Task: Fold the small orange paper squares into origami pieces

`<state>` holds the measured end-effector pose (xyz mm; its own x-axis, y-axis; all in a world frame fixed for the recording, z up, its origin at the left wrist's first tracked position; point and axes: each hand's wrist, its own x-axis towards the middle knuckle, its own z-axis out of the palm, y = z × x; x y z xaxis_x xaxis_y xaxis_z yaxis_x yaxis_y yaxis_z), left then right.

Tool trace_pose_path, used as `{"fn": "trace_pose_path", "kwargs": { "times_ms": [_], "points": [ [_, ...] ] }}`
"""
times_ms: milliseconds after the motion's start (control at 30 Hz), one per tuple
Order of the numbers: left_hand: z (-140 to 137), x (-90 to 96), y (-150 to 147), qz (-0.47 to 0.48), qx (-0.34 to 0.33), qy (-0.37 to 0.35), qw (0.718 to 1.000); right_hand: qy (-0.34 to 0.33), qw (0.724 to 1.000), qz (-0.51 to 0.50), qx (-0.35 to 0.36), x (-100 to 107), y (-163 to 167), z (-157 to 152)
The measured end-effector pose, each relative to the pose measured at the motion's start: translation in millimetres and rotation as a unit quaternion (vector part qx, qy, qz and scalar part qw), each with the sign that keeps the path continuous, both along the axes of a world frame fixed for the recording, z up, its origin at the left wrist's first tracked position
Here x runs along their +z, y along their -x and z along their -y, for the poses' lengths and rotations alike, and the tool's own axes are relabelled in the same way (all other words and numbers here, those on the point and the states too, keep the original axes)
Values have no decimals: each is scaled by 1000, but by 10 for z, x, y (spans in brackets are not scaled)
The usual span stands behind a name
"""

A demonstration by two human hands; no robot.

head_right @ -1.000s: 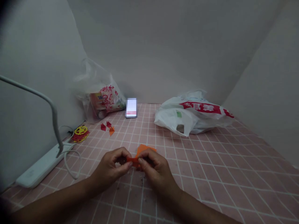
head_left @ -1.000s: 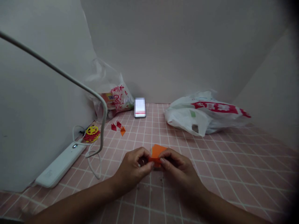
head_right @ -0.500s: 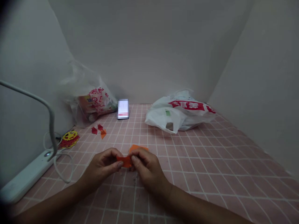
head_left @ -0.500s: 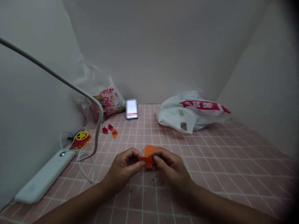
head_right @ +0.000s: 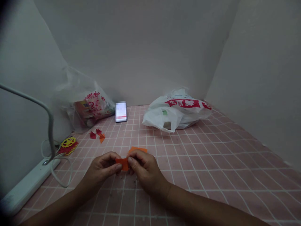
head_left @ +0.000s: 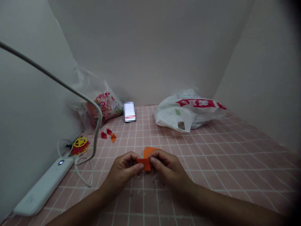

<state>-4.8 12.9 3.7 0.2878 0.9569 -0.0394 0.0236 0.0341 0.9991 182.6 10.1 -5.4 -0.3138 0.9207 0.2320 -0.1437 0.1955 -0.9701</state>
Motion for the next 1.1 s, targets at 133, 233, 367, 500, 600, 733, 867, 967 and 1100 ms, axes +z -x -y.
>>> {"fn": "trace_pose_path", "kwargs": {
  "times_ms": [133,233,367,500,600,733,867,967,1100],
  "points": [
    [-4,8,2,-3,-12,-7,1000,2,1000,5,2,-4,1,-15],
    [-5,19,1,3,-11,-2,1000,2,1000,1,3,-7,3,-21],
    [-9,12,2,12,-5,-3,1000,-2,1000,12,4,12,1,-13],
    [-6,-3,-3,16,-9,1,1000,7,1000,8,-4,19,-1,-1],
    [0,-3,-11,28,3,0,1000,5,1000,0,-6,8,2,0],
    [-1,-8,-5,33,4,-28,999,0,1000,-4,0,6,6,0],
    [-8,-24,8,27,4,-41,999,1,1000,0,4,9,4,-2],
    [-4,-23,6,24,9,-55,998,3,1000,2,8,3,2,-4],
    [9,-8,1,21,3,-68,997,2,1000,2,3,-13,4,0]
  ]
}}
